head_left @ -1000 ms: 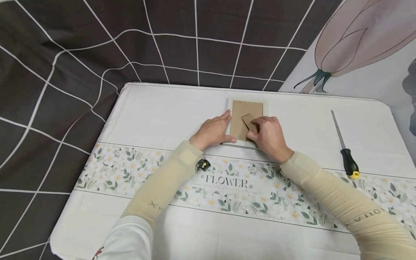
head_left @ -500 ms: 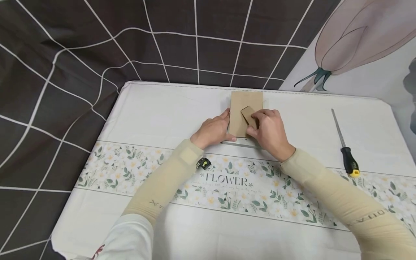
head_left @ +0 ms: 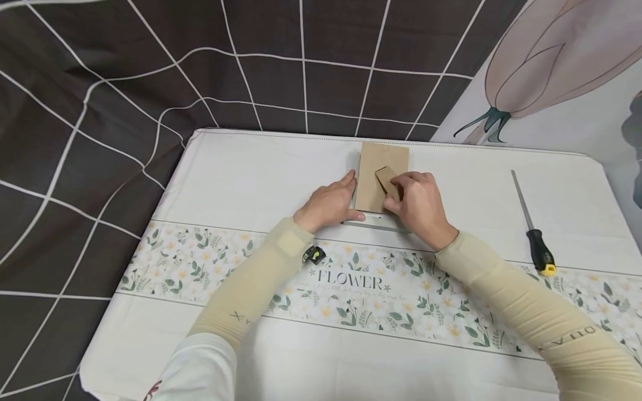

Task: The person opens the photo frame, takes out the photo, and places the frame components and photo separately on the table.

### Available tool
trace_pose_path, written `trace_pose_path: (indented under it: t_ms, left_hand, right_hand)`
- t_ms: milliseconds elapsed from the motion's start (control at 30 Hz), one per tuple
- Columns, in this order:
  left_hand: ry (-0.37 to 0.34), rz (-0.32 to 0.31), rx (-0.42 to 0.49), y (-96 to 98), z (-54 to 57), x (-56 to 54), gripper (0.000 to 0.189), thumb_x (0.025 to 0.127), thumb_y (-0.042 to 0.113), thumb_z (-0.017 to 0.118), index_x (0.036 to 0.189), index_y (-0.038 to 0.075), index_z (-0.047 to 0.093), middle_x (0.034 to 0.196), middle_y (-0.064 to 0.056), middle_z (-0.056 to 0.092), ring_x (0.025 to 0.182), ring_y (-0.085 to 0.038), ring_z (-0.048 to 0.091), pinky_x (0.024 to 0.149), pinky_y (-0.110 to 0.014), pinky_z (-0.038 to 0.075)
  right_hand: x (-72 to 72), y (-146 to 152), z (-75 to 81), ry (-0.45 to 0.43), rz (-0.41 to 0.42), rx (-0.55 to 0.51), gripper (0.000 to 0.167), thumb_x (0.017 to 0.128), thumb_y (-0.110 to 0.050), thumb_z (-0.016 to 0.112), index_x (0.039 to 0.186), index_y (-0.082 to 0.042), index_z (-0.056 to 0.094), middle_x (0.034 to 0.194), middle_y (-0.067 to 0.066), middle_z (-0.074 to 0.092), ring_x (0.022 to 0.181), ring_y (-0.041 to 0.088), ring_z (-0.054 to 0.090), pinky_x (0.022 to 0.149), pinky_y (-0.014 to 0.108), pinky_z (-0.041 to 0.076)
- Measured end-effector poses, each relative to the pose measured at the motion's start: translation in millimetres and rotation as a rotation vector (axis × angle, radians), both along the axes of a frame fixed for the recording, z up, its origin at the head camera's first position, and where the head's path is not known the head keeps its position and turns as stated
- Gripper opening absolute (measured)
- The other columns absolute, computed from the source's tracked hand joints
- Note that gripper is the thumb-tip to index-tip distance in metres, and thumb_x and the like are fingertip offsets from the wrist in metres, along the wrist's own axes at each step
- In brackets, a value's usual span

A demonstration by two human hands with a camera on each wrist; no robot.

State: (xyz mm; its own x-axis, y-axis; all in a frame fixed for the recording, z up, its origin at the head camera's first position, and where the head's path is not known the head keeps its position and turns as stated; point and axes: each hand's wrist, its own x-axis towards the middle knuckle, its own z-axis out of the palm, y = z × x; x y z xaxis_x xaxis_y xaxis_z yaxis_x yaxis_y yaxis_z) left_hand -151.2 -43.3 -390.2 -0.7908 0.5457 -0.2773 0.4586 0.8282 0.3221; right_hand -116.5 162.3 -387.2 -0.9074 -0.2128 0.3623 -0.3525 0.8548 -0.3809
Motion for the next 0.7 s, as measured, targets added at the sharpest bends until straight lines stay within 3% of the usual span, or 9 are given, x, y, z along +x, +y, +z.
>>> trace_pose_path:
  t_ms: [233, 700]
  left_hand:
    - [0.003, 0.001, 0.028, 0.2, 0.6, 0.1, 0.101, 0.088, 0.054, 0.071, 0.16, 0.006, 0.02, 0.167, -0.014, 0.01, 0.149, -0.028, 0.029, 0.11, -0.045, 0.042]
    - [0.01, -0.005, 0.039, -0.4, -0.4, 0.7, 0.099, 0.088, 0.052, 0.071, 0.159, 0.003, 0.023, 0.167, -0.015, 0.011, 0.149, -0.028, 0.029, 0.112, -0.044, 0.041]
  right_hand:
    - [0.1, -2.2, 0.4, -0.002, 0.005, 0.001, 0.03, 0.078, -0.005, 0.07, 0.103, 0.012, 0.072, 0.102, 0.028, 0.071, 0.098, 0.042, 0.064, 0.089, 0.051, 0.048]
    - [2.9, -0.5, 3.5, -0.004, -0.004, -0.029, 0.03, 0.079, -0.005, 0.069, 0.104, 0.01, 0.072, 0.106, 0.028, 0.069, 0.099, 0.044, 0.061, 0.09, 0.052, 0.049]
